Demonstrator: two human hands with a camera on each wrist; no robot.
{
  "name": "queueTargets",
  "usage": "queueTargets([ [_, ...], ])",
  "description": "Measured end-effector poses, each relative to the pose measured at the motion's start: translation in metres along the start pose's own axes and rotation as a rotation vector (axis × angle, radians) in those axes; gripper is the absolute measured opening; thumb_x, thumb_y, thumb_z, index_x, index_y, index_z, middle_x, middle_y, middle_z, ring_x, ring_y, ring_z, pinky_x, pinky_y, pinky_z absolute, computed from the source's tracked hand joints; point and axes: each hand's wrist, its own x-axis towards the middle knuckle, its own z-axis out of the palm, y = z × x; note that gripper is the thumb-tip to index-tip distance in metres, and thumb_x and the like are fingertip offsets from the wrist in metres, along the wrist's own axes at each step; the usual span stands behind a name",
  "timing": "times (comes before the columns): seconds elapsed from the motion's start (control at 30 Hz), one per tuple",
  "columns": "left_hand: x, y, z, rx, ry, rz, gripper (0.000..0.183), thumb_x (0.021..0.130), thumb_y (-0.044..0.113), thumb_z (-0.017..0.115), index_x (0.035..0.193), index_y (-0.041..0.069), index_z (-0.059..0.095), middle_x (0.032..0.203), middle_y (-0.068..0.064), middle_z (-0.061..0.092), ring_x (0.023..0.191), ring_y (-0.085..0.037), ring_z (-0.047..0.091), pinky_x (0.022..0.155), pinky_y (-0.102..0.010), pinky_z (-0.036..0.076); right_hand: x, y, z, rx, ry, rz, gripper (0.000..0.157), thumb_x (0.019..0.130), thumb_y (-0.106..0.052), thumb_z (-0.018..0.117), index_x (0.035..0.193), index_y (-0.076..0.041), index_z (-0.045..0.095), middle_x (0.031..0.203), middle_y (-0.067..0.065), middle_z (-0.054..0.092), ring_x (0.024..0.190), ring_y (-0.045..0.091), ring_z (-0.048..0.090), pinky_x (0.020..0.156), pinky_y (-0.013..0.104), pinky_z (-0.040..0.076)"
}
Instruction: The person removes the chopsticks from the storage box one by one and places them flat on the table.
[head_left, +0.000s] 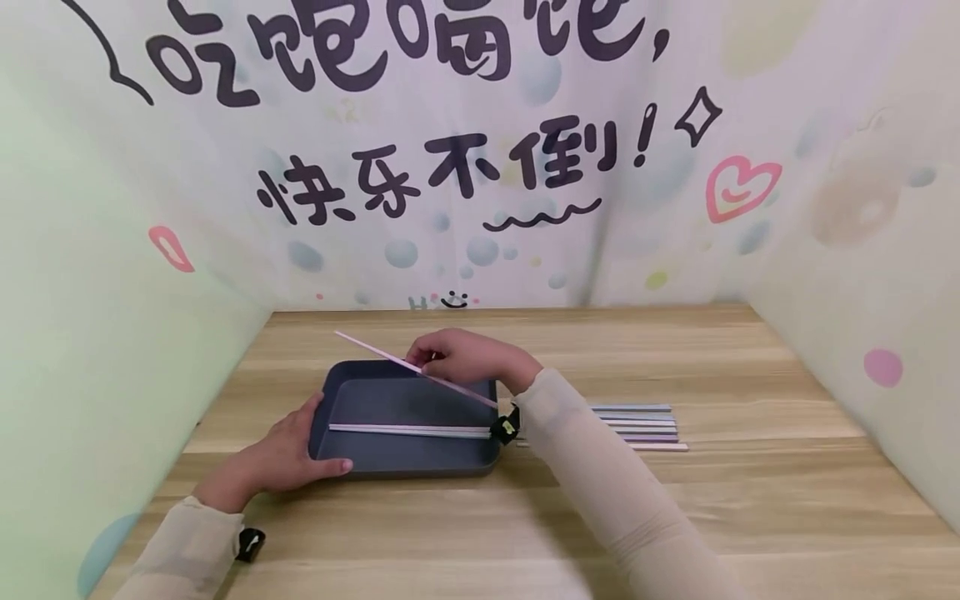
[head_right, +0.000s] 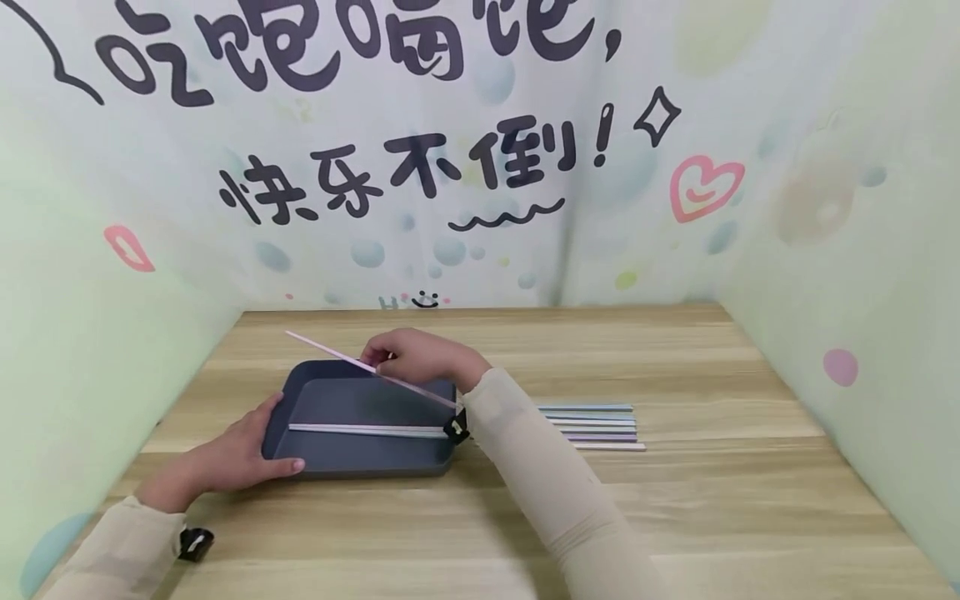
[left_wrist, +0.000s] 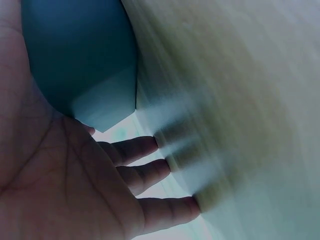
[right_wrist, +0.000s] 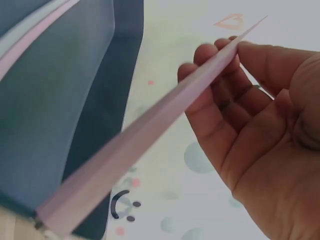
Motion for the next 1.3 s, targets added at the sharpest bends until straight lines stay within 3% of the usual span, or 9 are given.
queueTargets([
  [0.27, -0.001, -0.005, 0.002, 0.004, -0.008, -0.002, 0.121, 0.079, 0.060, 0.076, 0.150, -0.011, 0.009, 0.143, -0.044, 0.030, 0.129, -0.060, 0.033, 0.101, -0.067, 0.033, -0.022, 0.017, -0.014, 0.088, -0.136, 0.077, 0.015, 0.100, -0.005, 0.054, 0.106, -0.012, 0.065, 0.084, 0.004, 0.059, 0.073, 0.017, 0.055, 0.066, 0.030, 0.049],
  [0.43, 0.000, -0.006, 0.002, 0.009, -0.022, -0.011, 0.122, 0.079, 0.061, 0.075, 0.151, -0.010, 0.007, 0.144, -0.044, 0.028, 0.130, -0.060, 0.032, 0.101, -0.067, 0.033, -0.040, 0.031, -0.024, 0.054, -0.209, 0.168, 0.016, 0.100, -0.003, 0.053, 0.111, -0.002, 0.064, 0.086, 0.007, 0.060, 0.072, 0.017, 0.056, 0.064, 0.032, 0.051],
  [0.6, 0.000, -0.005, 0.001, 0.005, -0.031, -0.024, 0.122, 0.079, 0.062, 0.075, 0.151, -0.010, 0.007, 0.145, -0.044, 0.027, 0.131, -0.059, 0.031, 0.101, -0.067, 0.033, -0.062, 0.046, -0.035, 0.009, -0.261, 0.272, 0.015, 0.097, -0.001, 0.054, 0.108, -0.003, 0.064, 0.088, 0.006, 0.059, 0.073, 0.018, 0.056, 0.065, 0.033, 0.051],
  [0.97, 0.001, -0.004, 0.001, -0.008, -0.018, -0.017, 0.121, 0.079, 0.060, 0.076, 0.150, -0.011, 0.009, 0.144, -0.044, 0.028, 0.131, -0.060, 0.031, 0.102, -0.067, 0.032, -0.109, 0.072, -0.054, 0.065, -0.299, 0.445, 0.012, 0.096, 0.001, 0.055, 0.105, -0.001, 0.062, 0.084, 0.008, 0.058, 0.072, 0.019, 0.056, 0.066, 0.035, 0.050],
  [1.3, 0.002, -0.005, 0.003, -0.007, -0.022, -0.020, 0.122, 0.078, 0.061, 0.076, 0.151, -0.011, 0.008, 0.145, -0.043, 0.027, 0.131, -0.059, 0.030, 0.102, -0.067, 0.032, -0.135, 0.094, -0.062, 0.094, -0.312, 0.480, 0.010, 0.092, 0.007, 0.052, 0.100, 0.004, 0.059, 0.077, 0.005, 0.055, 0.069, 0.018, 0.052, 0.065, 0.033, 0.045],
])
